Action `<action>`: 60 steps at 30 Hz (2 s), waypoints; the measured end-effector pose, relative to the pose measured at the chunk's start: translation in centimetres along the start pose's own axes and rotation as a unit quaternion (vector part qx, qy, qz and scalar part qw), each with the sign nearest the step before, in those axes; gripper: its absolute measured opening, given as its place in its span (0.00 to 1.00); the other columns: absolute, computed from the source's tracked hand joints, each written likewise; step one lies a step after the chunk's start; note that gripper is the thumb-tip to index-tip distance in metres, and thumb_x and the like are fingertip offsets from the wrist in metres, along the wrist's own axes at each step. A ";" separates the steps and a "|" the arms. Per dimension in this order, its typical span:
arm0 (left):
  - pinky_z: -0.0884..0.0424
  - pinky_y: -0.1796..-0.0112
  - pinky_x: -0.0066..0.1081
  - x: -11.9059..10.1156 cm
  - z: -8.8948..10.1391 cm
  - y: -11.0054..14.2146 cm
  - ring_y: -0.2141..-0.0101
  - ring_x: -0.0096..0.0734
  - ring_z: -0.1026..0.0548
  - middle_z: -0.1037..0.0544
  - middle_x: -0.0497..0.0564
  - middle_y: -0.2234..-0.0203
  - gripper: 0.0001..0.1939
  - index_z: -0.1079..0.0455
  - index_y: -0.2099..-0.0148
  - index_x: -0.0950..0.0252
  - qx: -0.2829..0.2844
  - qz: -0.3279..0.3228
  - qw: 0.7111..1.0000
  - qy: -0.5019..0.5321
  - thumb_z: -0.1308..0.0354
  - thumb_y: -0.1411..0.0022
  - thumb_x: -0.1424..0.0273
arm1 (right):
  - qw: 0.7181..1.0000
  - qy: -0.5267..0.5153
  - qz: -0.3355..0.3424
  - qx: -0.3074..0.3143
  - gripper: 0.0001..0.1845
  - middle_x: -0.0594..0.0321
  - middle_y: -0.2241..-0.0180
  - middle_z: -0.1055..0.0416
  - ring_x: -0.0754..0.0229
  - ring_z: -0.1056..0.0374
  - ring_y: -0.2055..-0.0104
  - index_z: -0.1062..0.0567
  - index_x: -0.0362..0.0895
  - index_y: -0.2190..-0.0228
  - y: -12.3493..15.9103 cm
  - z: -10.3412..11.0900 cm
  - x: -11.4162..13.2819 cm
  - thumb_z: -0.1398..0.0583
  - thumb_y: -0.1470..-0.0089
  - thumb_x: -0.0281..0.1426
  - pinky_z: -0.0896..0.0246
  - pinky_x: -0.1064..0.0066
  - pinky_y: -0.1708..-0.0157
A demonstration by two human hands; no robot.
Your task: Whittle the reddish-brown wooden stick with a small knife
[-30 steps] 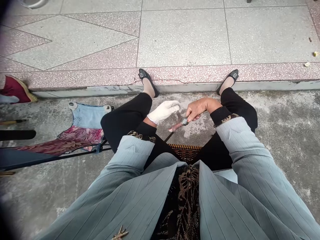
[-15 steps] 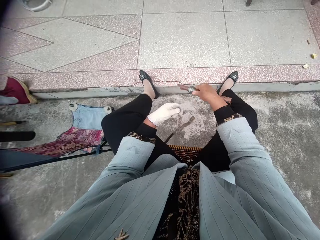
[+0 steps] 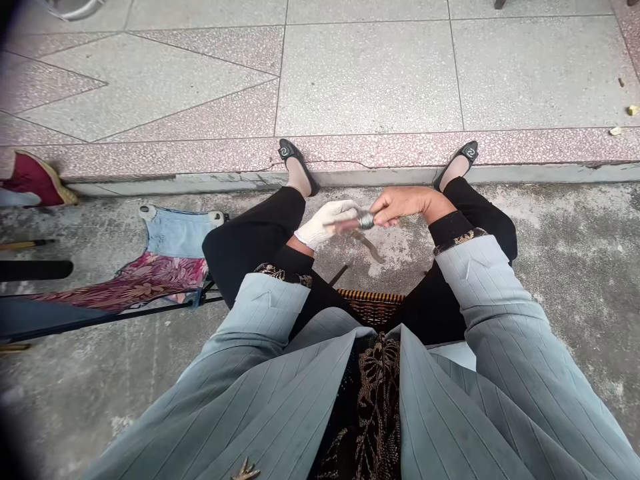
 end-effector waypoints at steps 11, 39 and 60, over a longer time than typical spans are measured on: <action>0.36 0.75 0.28 -0.8 -1.0 0.5 0.79 0.24 0.35 0.29 0.48 0.79 0.18 0.28 0.67 0.65 0.055 0.053 0.997 -0.018 0.43 0.39 0.54 | 0.930 0.009 -0.123 -0.346 0.23 0.64 0.80 0.37 0.66 0.43 0.78 0.32 0.43 0.78 1.3 5.4 -2.7 0.39 0.43 0.47 0.47 0.70 0.75; 0.44 0.74 0.26 -1.0 -1.4 0.2 0.79 0.23 0.40 0.38 0.43 0.81 0.15 0.30 0.66 0.67 0.065 0.027 0.998 -0.002 0.49 0.35 0.60 | 0.922 -0.093 -0.034 -0.376 0.26 0.67 0.81 0.37 0.70 0.46 0.81 0.33 0.42 0.77 0.4 4.4 -1.6 0.36 0.46 0.51 0.52 0.74 0.79; 0.33 0.67 0.29 -1.1 -0.8 0.0 0.71 0.28 0.29 0.24 0.50 0.69 0.15 0.28 0.60 0.68 0.027 -0.006 0.998 -0.048 0.49 0.36 0.61 | 0.998 -0.024 -0.026 0.054 0.27 0.67 0.79 0.33 0.69 0.43 0.79 0.26 0.41 0.74 -0.8 -1.1 -1.3 0.33 0.53 0.54 0.47 0.74 0.76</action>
Point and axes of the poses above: each hand's wrist, its own y-axis away from the middle knuckle, its own z-axis out of the back of the hand, x = y × z, the point moved 6 cm from there along -y, towards the middle knuckle
